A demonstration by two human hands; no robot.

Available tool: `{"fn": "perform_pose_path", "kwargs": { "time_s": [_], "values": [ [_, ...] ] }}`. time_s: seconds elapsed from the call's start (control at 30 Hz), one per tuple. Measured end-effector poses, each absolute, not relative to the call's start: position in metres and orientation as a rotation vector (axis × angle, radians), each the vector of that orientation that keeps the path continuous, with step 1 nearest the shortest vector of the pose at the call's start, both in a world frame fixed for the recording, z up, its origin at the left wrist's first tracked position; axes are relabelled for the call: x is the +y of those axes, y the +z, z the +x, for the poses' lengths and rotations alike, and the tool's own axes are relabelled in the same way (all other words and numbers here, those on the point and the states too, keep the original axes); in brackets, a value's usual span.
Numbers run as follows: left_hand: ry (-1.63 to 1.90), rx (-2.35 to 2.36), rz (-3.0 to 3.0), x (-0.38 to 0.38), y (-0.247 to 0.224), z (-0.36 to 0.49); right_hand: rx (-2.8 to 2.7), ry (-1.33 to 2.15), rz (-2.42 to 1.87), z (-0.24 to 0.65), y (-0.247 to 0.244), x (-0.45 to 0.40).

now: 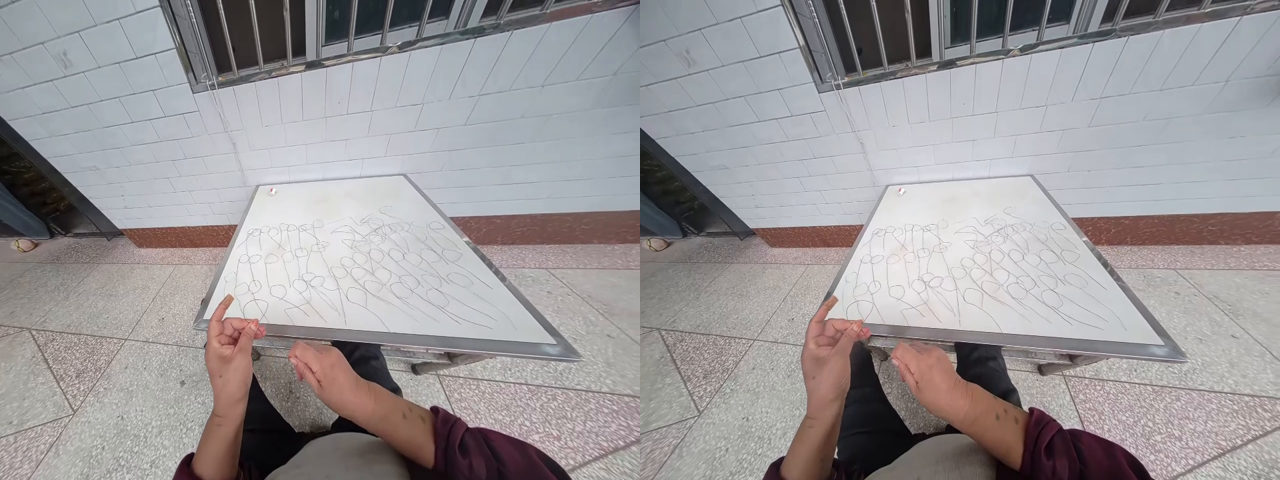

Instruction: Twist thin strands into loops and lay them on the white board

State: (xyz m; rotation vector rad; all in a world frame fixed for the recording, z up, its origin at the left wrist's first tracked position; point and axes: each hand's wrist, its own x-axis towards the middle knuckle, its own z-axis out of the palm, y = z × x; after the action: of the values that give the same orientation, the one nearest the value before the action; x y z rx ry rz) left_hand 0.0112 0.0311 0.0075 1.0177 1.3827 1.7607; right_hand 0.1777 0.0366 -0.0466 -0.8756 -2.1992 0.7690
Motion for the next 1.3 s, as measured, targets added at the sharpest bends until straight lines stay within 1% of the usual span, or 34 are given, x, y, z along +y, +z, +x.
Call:
{"fn": "perform_pose_path", "kwargs": {
  "time_s": [0.13,0.2,0.27,0.33,0.43,0.5,0.67,0.93,1.3],
  "values": [
    [1.935,1.483,0.988,0.033,0.017,-0.013,-2.251,0.796,-0.929,0.185,-0.059,0.029],
    [2.031,1.512,0.975,0.033,0.023,-0.022,-2.184,0.842,-0.959,0.189,-0.062,0.027],
    [1.977,1.548,0.979,0.032,0.025,-0.022,-2.050,0.853,-0.976,0.192,-0.061,0.028],
    [1.827,1.566,1.015,0.029,0.021,-0.010,-1.958,0.809,-0.969,0.191,-0.055,0.033],
    [1.650,1.522,1.112,0.025,0.008,0.015,-1.959,0.759,-0.958,0.187,-0.048,0.040],
    [1.592,1.469,1.130,0.024,0.000,0.027,-1.973,0.777,-0.962,0.183,-0.048,0.042],
    [1.600,1.368,1.099,0.023,-0.004,0.033,-1.953,0.838,-0.992,0.180,-0.051,0.039],
    [1.599,1.331,1.148,0.021,0.002,0.037,-1.954,0.778,-0.969,0.181,-0.045,0.037],
    [1.589,1.325,1.155,0.019,0.001,0.031,-1.867,0.800,-1.048,0.192,-0.041,0.046]
  ]
}}
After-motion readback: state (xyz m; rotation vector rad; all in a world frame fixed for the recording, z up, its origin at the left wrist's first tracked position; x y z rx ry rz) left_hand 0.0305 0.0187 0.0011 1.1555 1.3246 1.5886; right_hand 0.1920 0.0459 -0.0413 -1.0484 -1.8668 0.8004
